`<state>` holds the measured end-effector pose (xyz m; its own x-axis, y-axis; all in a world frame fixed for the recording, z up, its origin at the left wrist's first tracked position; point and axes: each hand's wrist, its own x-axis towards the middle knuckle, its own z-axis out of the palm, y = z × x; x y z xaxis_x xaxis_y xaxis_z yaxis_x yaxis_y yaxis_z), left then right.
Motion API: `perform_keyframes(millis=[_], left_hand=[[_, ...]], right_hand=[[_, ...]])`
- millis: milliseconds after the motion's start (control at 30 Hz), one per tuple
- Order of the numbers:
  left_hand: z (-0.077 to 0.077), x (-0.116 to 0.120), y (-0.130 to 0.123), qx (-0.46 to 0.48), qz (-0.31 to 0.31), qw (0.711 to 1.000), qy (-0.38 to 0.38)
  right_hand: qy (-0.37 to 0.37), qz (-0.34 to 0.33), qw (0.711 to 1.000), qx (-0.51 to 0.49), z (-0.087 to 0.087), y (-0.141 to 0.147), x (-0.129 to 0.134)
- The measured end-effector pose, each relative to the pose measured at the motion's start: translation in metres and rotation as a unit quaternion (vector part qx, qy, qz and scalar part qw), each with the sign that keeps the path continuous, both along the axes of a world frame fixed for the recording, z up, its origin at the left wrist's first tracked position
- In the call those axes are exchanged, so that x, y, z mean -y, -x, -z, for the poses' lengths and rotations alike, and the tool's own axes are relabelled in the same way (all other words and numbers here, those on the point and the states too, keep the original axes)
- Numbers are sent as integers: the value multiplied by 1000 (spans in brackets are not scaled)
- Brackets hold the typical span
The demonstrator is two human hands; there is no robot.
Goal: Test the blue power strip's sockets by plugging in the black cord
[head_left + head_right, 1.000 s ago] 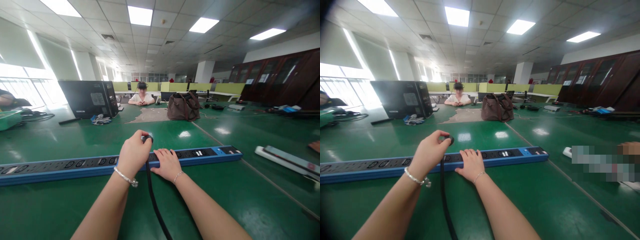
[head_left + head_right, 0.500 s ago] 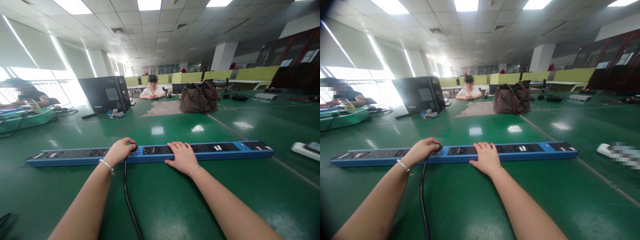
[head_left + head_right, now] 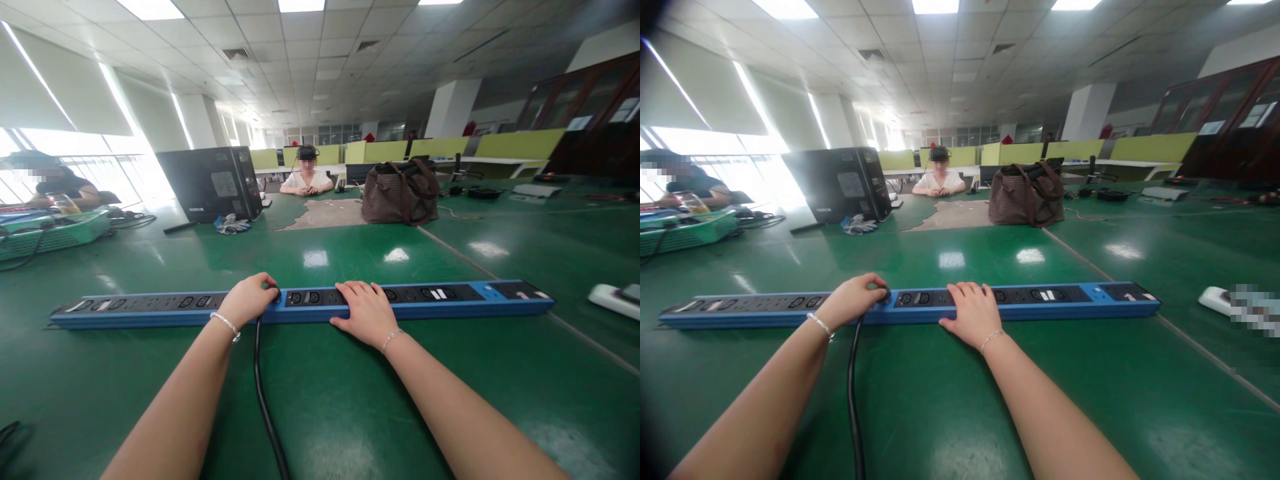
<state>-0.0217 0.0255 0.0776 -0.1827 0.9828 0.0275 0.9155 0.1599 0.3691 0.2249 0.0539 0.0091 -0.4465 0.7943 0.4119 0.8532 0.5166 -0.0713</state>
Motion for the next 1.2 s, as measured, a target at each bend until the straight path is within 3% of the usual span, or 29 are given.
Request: perform_keyframes(millis=[900, 1200], left_hand=[[9, 11, -15, -95, -18, 995, 9], [-1, -7, -8, -88, 26, 995, 40]], right_hand=[[-3, -1, 1000, -1, 1, 0, 0], [5, 3, 1000, 3, 0, 1, 0]])
